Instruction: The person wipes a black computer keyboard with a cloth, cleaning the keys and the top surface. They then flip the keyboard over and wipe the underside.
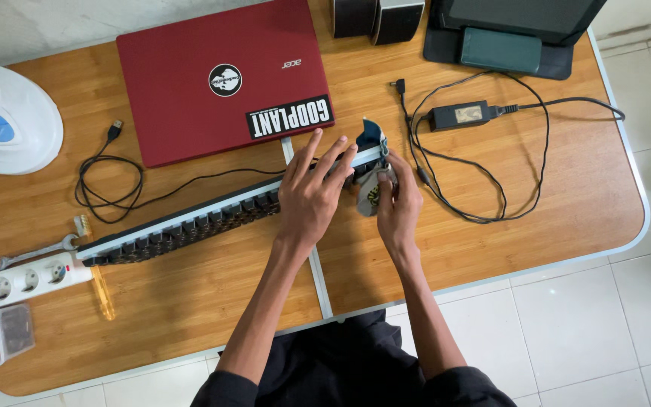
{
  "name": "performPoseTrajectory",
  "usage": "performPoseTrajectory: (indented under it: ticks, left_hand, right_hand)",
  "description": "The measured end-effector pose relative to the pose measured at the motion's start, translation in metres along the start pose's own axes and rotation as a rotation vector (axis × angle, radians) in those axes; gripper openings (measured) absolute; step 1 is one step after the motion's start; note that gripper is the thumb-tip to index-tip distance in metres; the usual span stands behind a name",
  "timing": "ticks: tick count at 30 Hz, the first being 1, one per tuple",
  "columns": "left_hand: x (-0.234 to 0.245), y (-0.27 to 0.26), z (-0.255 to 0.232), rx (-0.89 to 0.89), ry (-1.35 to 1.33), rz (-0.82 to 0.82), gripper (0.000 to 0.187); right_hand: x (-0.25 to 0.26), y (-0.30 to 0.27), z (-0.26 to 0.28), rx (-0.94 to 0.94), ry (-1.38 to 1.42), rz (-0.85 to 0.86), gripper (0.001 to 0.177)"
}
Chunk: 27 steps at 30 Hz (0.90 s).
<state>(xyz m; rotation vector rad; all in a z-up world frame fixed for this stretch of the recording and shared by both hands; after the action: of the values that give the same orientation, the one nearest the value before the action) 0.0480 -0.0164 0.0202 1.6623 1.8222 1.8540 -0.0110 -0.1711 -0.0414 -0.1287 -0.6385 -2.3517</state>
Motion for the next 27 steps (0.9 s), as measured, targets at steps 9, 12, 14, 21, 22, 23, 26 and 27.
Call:
performPoseTrajectory:
  ticks: [9, 12, 14, 21, 22, 23, 26, 27]
  left_hand:
    - [-0.004, -0.007, 0.001, 0.001, -0.016, -0.017, 0.040]
    - [-0.006, -0.005, 0.001, 0.006, -0.007, -0.035, 0.039]
    - [-0.006, -0.007, 0.002, 0.011, -0.019, -0.016, 0.038]
    - [-0.003, -0.005, 0.001, 0.002, -0.013, -0.017, 0.037]
    - [-0.003, -0.004, 0.001, -0.003, -0.009, -0.019, 0.038]
    - [-0.003, -0.005, 0.000, -0.005, -0.006, -0.021, 0.039]
    - [-0.001, -0.006, -0.001, -0.013, -0.020, -0.027, 0.040]
    - [0.000, -0.007, -0.002, -0.013, -0.029, -0.027, 0.041]
  right_hand:
    - [0.005, -0.007, -0.003, 0.134, -0.152, 0.053, 0.029]
    - [0.004, 0.004, -0.003, -0.011, -0.098, 0.035, 0.026]
    - [0.004, 0.008, -0.003, -0.106, -0.135, 0.007, 0.022]
    - [0.002, 0.006, 0.002, 0.095, -0.102, 0.020, 0.025]
    - [0.001, 0.004, -0.001, 0.111, -0.120, 0.052, 0.026]
    - [0.000, 0.002, -0.004, 0.128, -0.140, 0.086, 0.027]
    - [0.000, -0.002, -0.010, 0.162, -0.147, 0.086, 0.026]
    - [0.001, -0.004, -0.014, 0.099, -0.145, 0.092, 0.026]
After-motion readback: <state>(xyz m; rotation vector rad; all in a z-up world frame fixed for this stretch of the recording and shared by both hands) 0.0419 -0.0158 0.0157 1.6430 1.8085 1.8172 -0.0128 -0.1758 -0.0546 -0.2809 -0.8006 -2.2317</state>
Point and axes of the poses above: each hand's wrist, its own y-axis towards the middle knuckle, its own x-axis out of the back of the hand, z = x × y, the point moved 5 cm from there along y, towards the middle knuckle, and after that the axes turned 15 degrees about -z, right-handed, at the moved point
